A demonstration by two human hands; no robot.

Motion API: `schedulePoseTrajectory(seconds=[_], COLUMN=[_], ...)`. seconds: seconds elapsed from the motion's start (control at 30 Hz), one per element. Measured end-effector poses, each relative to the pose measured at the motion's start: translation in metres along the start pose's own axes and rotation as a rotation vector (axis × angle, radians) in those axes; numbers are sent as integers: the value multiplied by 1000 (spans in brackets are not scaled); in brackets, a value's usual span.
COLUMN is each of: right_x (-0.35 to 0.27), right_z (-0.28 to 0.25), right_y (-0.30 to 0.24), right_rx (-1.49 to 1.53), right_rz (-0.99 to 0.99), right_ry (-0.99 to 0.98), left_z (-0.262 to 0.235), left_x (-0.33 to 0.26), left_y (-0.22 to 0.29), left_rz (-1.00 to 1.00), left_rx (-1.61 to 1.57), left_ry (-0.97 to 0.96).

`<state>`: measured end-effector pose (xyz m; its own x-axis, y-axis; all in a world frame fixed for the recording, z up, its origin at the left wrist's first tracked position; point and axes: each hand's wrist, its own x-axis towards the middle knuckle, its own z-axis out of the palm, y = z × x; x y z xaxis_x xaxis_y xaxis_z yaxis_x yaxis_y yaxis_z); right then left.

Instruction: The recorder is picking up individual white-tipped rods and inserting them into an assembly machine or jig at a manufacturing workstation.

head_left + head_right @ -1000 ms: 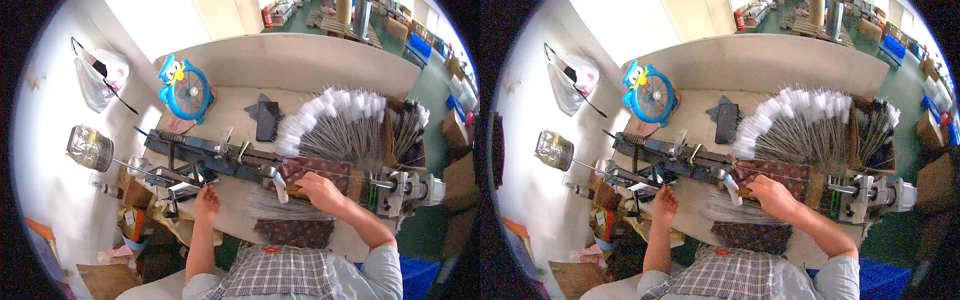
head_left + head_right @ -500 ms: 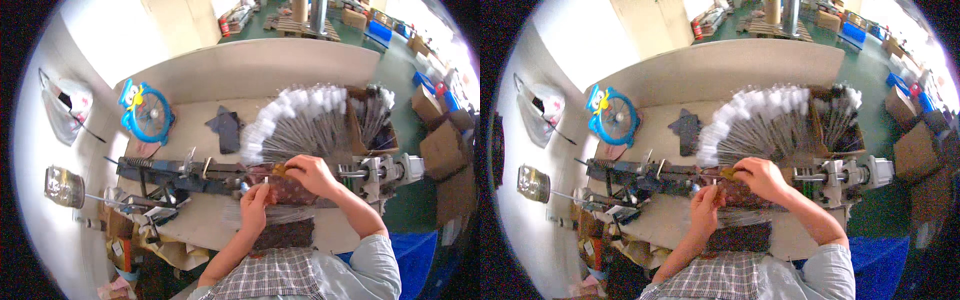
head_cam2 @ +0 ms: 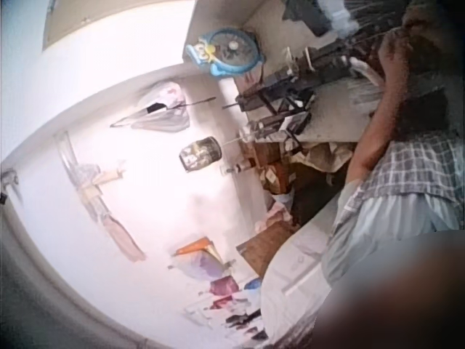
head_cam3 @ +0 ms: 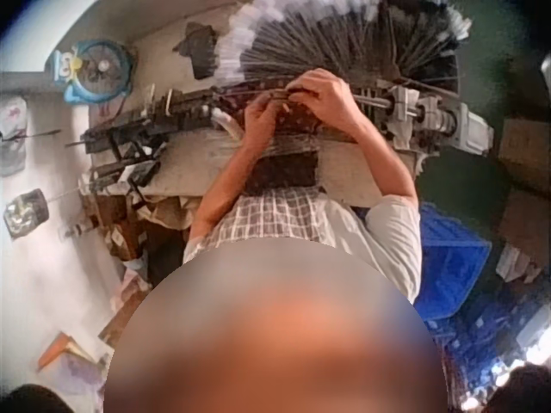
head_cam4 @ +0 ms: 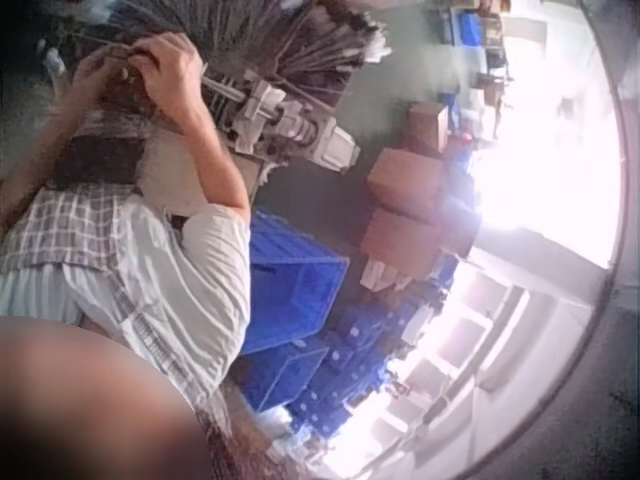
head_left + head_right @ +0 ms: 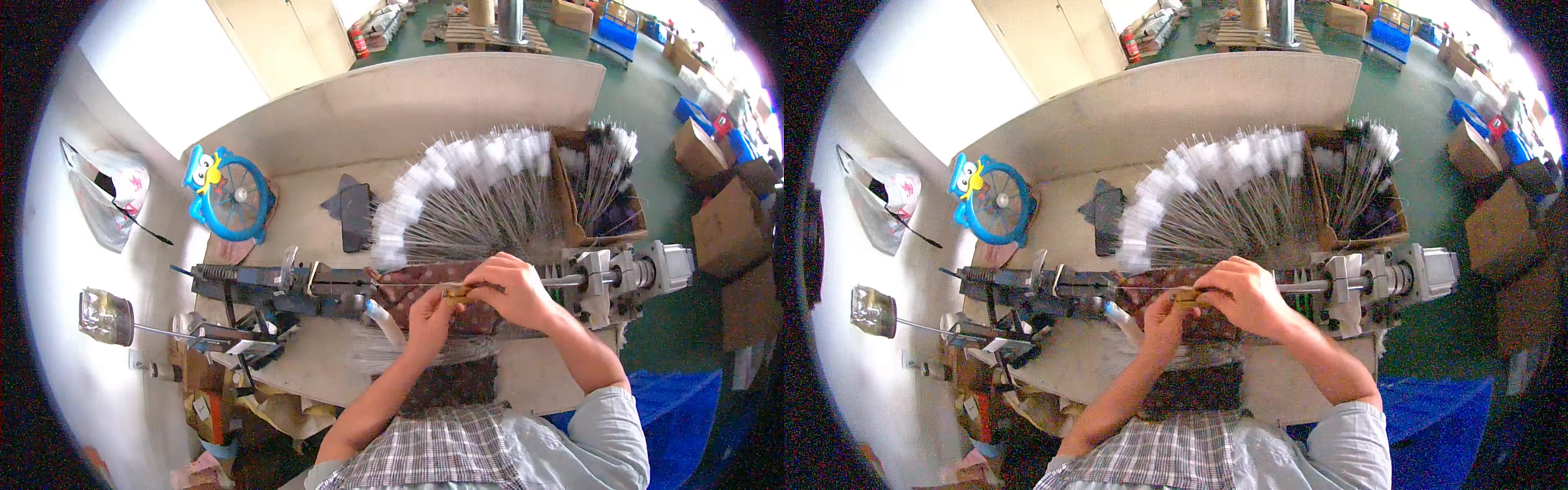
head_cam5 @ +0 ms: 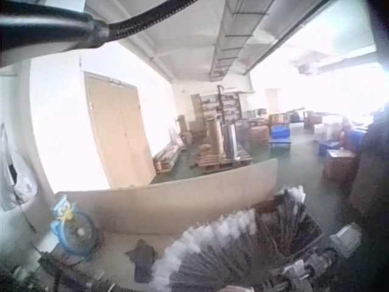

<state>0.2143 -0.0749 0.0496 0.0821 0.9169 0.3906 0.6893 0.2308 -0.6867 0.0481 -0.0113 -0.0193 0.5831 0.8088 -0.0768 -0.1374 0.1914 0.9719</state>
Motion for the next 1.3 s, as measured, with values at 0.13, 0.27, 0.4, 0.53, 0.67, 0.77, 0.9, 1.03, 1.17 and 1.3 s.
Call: schedulePoseTrajectory(seconds=[0.13,0.27,0.4,0.53,0.67,0.77,0.9,1.03,1.17,1.3], right_x=[0,-1,4,32,58,61,58,62,54,48], right_z=[-3,-4,-6,18,61,66,60,65,63,83], right_y=[-2,-4,-7,-24,-24,-31,-34,-33,-45,-50], right_rx=[24,99,42,-205,-386,-281,-155,-86,-165,-286], right_rz=[-54,-18,-48,-154,-102,-97,4,98,-25,-111], right_ry=[-20,-67,-112,12,-5,-33,-94,-144,-7,97], left_z=[2,11,-5,-28,-29,-38,-40,-41,-39,-37], left_x=[0,-1,-7,-15,-14,-13,-15,-14,-10,-14], left_y=[-6,9,19,33,40,39,37,45,45,36], left_rz=[55,-14,-112,-36,-137,-147,-127,-189,-206,-163], left_rx=[-77,-126,-135,-233,-368,-391,-333,-377,-599,-686], left_ry=[-71,22,118,419,387,280,215,218,258,319])
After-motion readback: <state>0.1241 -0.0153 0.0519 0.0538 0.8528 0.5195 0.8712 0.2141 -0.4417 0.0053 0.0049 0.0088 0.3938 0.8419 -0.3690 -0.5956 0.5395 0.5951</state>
